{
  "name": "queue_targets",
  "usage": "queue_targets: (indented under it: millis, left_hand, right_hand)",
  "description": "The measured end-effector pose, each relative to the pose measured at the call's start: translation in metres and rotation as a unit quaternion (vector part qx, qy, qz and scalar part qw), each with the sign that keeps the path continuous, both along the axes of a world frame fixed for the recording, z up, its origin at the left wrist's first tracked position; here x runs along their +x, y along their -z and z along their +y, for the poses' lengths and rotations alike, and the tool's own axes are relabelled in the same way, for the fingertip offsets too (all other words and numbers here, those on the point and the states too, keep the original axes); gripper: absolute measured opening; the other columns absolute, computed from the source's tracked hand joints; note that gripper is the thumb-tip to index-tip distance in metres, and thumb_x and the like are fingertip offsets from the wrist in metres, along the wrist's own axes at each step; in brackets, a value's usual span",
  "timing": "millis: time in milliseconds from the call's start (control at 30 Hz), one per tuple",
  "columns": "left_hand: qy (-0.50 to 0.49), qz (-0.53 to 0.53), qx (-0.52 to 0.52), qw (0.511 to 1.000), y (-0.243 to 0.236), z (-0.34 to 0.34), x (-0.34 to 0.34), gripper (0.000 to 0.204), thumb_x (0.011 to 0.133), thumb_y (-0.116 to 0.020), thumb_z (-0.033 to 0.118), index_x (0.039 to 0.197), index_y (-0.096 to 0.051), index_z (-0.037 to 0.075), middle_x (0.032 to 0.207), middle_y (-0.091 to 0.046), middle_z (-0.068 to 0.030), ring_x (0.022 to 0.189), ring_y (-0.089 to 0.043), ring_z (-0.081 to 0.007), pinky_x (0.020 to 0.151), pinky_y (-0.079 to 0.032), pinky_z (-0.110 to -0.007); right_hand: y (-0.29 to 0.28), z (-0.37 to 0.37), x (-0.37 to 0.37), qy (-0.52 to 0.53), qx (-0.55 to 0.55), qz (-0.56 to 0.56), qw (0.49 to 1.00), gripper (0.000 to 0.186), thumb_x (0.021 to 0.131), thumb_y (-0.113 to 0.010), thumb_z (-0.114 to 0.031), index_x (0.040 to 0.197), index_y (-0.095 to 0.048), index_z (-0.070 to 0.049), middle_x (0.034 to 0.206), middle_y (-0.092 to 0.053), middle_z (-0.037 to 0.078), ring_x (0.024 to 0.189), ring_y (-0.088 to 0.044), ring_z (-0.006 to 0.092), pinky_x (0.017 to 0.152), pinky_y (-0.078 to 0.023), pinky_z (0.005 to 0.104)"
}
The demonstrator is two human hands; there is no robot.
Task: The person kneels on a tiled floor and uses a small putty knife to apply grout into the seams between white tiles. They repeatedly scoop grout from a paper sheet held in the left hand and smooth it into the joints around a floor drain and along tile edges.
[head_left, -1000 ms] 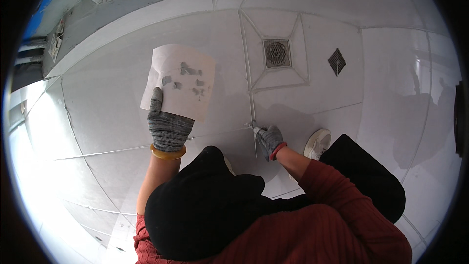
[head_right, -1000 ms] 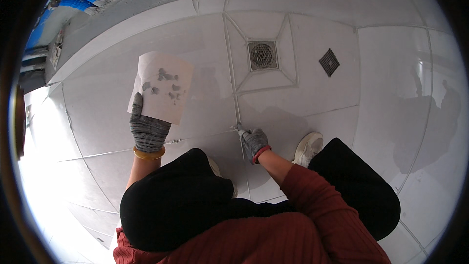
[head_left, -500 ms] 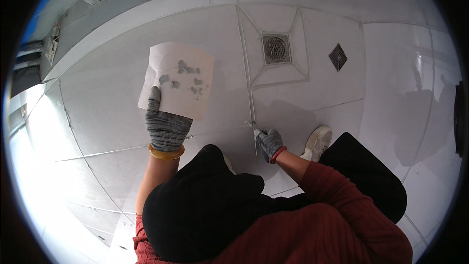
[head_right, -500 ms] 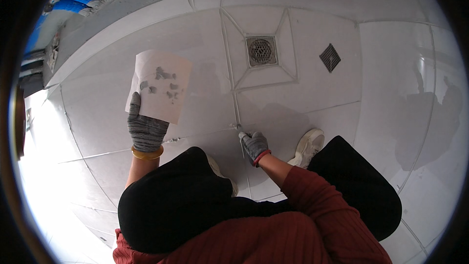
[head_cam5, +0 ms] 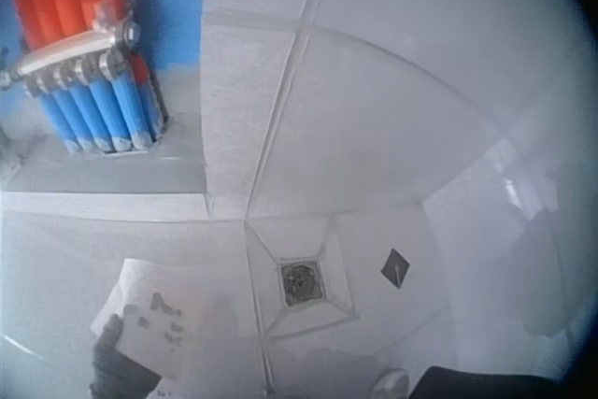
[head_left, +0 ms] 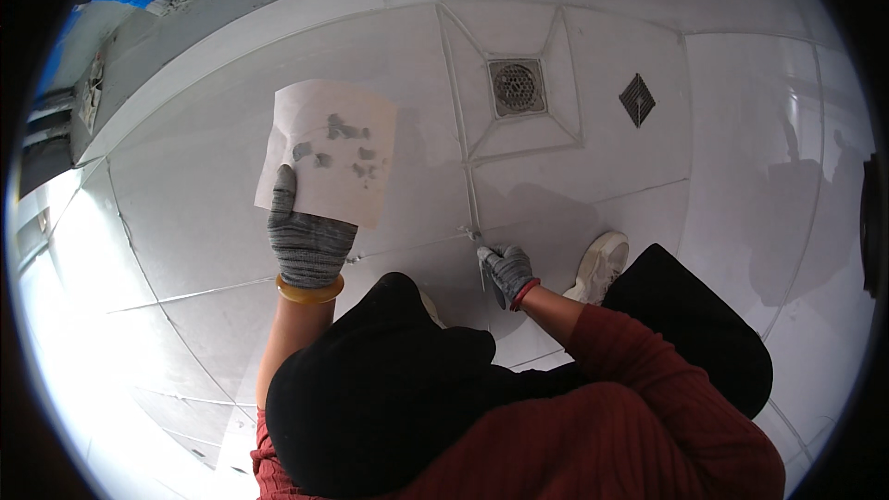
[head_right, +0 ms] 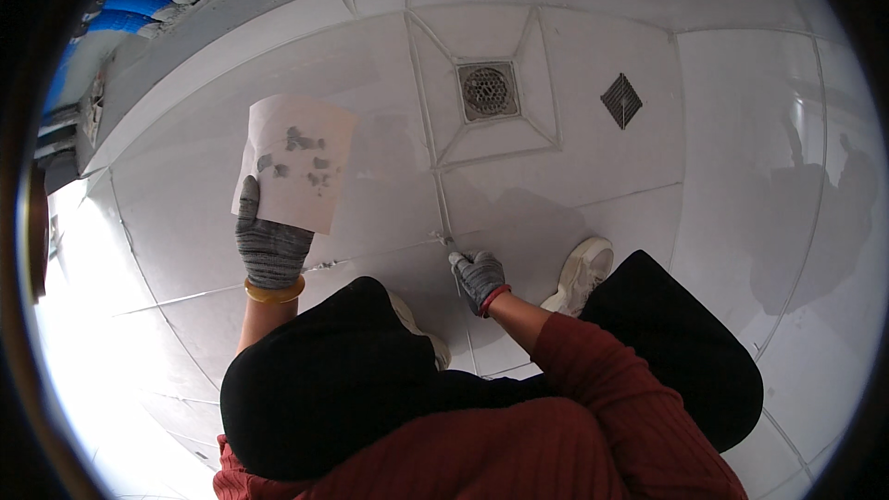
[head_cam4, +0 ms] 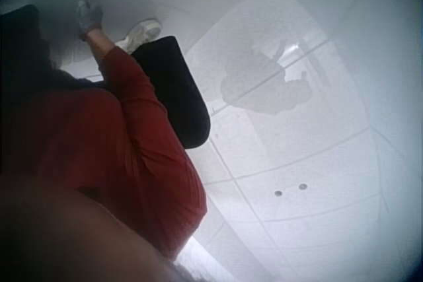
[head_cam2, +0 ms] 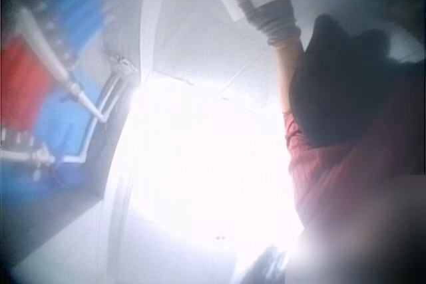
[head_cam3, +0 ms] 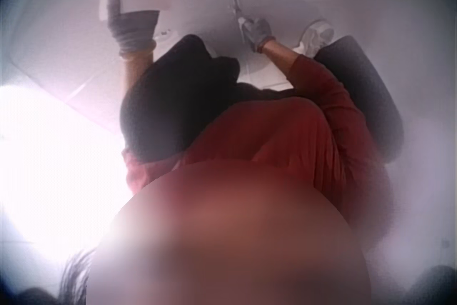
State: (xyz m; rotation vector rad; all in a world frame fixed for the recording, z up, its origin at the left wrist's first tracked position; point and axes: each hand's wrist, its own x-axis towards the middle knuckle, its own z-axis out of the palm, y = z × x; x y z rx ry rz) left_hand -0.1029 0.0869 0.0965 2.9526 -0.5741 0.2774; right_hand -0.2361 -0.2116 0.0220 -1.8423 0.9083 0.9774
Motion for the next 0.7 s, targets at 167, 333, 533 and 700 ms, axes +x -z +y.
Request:
queue_targets:
  millis: [167,333,533,700]
  left_hand:
    - [0.004,0.0,0.035,0.999,0.003,0.002,0.0,0.033,0.084,-0.055,0.015,0.116,-0.055,0.011,0.119,-0.056,-0.008,0.105,-0.057,-0.0243,0.096,-0.042,-0.044]
    - [0.009,-0.008,0.049,0.999,0.003,0.002,-0.001,0.033,0.085,-0.055,0.015,0.117,-0.054,0.011,0.12,-0.056,-0.0079,0.106,-0.056,-0.0242,0.096,-0.041,-0.044]
    - [0.01,-0.013,0.07,0.997,0.003,0.003,-0.001,0.033,0.085,-0.054,0.015,0.118,-0.053,0.011,0.12,-0.056,-0.0079,0.107,-0.056,-0.0241,0.096,-0.041,-0.043]
    - [0.015,-0.02,0.019,1.0,-0.002,0.002,0.0,0.034,0.086,-0.053,0.015,0.12,-0.052,0.012,0.122,-0.055,-0.0077,0.109,-0.055,-0.0235,0.097,-0.041,-0.043]
  right_hand:
    - [-0.006,0.0,0.006,-0.016,-0.008,-0.009,1.0,0.029,0.085,-0.061,-0.026,0.078,-0.066,0.002,0.057,-0.056,0.0,0.051,-0.045,0.0085,0.05,-0.039,0.0286]
    - [-0.013,0.001,0.01,0.007,0.007,0.01,1.0,0.031,0.085,-0.06,-0.029,0.077,-0.066,0.001,0.054,-0.054,0.002,0.049,-0.045,0.0099,0.049,-0.039,0.0306]
    - [-0.016,0.0,0.008,-0.058,-0.017,-0.008,0.998,0.031,0.084,-0.058,-0.028,0.073,-0.065,-0.001,0.053,-0.054,0.003,0.048,-0.046,0.011,0.05,-0.039,0.0315]
    - [-0.022,0.003,0.004,0.008,0.035,0.019,0.999,0.03,0.084,-0.058,-0.027,0.07,-0.065,-0.001,0.055,-0.056,0.003,0.048,-0.049,0.0117,0.049,-0.04,0.0302]
